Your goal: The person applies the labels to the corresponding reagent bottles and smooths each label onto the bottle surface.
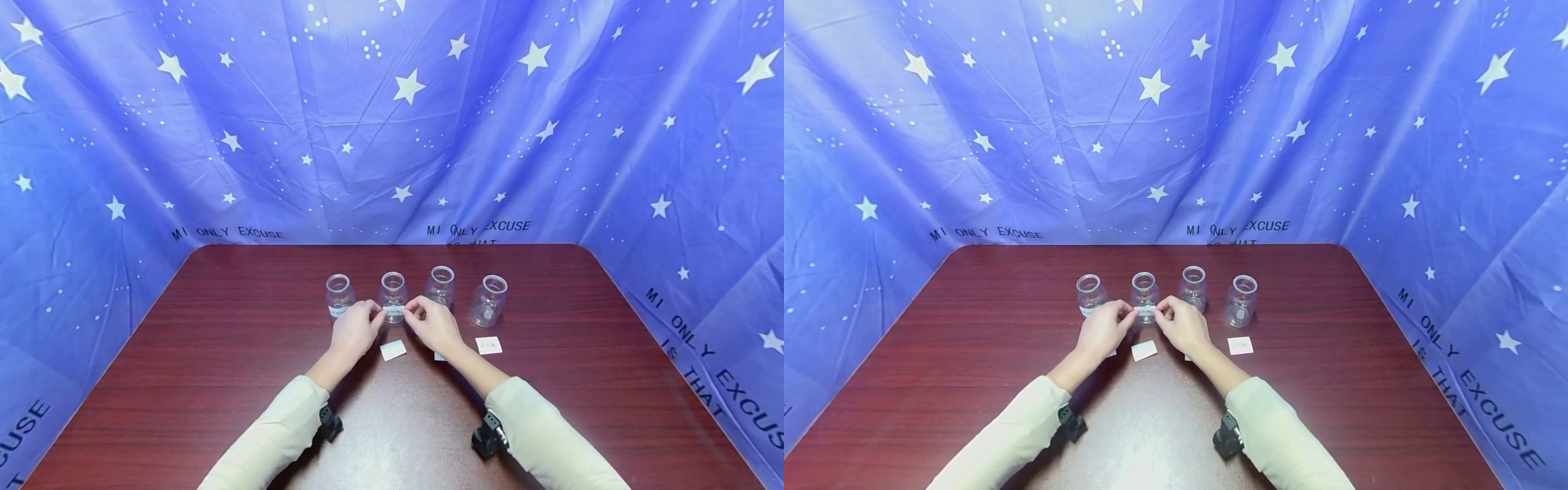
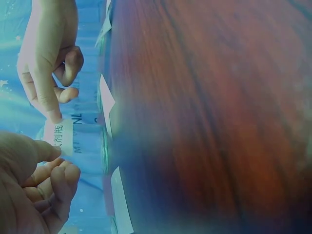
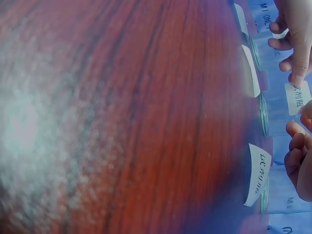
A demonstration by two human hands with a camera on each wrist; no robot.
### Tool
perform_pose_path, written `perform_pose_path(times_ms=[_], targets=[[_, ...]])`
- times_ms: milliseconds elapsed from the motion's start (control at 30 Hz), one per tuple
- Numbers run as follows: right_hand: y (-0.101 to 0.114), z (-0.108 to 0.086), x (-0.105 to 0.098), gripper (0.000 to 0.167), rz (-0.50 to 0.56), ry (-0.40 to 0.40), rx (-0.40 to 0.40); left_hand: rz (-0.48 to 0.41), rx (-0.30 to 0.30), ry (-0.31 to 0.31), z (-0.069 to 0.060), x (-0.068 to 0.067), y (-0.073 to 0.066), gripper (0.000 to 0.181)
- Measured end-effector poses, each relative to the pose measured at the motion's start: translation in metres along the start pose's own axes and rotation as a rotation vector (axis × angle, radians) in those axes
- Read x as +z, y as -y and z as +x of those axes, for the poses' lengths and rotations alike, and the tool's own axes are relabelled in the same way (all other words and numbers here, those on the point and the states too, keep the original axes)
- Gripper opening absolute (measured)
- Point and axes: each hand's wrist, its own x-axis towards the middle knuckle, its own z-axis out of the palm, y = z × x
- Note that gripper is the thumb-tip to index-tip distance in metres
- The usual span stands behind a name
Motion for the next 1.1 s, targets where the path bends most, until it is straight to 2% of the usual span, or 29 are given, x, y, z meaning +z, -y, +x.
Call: perform_pose_path(times_ms=[233,367,567,800,900,1100], targets=[[-0.0016,-0.0006,0.0010,0.011,-0.001,-0.014,-0.001,-0.041,-0.015,0.018,0.0019,-0.0004,0.0013,0.023],[-0.0028,-0.0006,0.0020,0.019,0.006,-0.021,0.004,-0.058,-0.021,0.030,0.0023,-0.0004,0.0018,0.028],[-0.0024,0.0004,0.0015,0.038,0.016,-0.006,0.027,-0.061,-0.022,0.044,0.0029,-0.0003,0.0030,0.039],[0.0020,0.0039,0.0029,0.064,0.043,0.046,0.045,-0.112,0.004,0.052,0.0051,0.0025,0.0064,0.046],[0.0026,0.0047,0.0044,0.064,0.045,0.063,0.051,-0.119,0.009,0.054,0.0051,0.0027,0.0063,0.044],[0.0000,0.0057,0.0035,0.052,0.051,0.040,0.016,-0.117,-0.007,0.049,0.0052,0.0023,0.0053,0.042]])
